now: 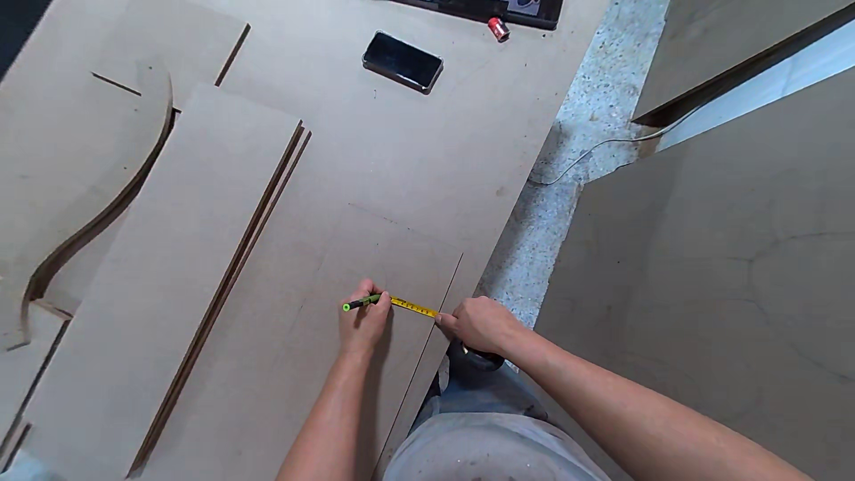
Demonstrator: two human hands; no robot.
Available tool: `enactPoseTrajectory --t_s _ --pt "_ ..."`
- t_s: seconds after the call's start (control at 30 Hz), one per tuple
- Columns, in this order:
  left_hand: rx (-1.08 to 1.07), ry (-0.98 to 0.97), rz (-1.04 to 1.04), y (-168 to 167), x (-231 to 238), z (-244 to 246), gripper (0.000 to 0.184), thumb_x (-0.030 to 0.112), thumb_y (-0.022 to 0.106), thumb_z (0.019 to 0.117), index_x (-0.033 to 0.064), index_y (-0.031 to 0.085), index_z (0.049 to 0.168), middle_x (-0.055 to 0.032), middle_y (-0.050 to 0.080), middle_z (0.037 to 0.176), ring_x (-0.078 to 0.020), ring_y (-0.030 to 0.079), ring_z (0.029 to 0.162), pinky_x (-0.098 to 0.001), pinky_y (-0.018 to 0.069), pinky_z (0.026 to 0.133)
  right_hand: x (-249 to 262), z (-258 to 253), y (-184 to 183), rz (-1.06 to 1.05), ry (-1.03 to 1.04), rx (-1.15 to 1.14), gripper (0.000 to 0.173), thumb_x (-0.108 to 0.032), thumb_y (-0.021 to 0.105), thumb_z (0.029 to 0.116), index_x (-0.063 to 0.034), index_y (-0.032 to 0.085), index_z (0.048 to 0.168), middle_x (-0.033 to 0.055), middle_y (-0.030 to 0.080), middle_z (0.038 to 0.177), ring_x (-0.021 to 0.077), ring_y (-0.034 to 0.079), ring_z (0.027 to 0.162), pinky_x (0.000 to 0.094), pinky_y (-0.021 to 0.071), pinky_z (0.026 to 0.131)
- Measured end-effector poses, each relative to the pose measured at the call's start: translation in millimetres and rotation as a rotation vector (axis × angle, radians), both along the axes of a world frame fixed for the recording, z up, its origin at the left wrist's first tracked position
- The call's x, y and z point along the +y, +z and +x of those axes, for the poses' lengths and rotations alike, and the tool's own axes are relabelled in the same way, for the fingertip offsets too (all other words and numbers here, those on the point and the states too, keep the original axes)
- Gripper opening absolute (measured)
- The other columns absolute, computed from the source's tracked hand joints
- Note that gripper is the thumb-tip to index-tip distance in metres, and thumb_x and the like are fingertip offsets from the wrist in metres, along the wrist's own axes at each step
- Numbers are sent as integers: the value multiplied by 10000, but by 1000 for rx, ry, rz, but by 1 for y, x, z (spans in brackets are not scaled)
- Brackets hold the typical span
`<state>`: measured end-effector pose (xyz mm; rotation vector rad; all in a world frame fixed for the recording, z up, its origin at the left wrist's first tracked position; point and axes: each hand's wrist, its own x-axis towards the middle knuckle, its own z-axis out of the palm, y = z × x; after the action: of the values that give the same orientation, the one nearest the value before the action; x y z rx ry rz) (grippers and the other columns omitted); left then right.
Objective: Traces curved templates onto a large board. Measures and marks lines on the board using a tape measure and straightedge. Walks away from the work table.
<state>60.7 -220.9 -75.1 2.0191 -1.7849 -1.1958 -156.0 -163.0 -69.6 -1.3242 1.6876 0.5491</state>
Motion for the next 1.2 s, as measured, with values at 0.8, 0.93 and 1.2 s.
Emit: enactPoseTrajectory --t_s 0.8,0.93,1.2 --pt "30 -90 -18 -6 5 21 126 219 695 951 133 682 859 -19 662 723 -175 648 679 -446 528 626 32 33 -1 8 -135 -23 686 -653 332 1032 -150 648 687 74 661 732 267 685 773 517 534 653" --pt "16 -95 3 -7 1 19 114 213 699 955 139 689 870 -12 682 740 -166 662 686 -439 543 635 30 33 2 21 -140 -32 686 -653 323 1031 -147 655 708 75 670 765 267 693 808 511 545 677" --pt "58 -111 22 -9 0 22 105 197 714 950 114 693 889 -38 702 764 -181 681 683 -445 573 646 39 43 2 8 -191 -32 668 -628 339 1038 -147 641 686 81 662 749 271 686 776 516 534 648"
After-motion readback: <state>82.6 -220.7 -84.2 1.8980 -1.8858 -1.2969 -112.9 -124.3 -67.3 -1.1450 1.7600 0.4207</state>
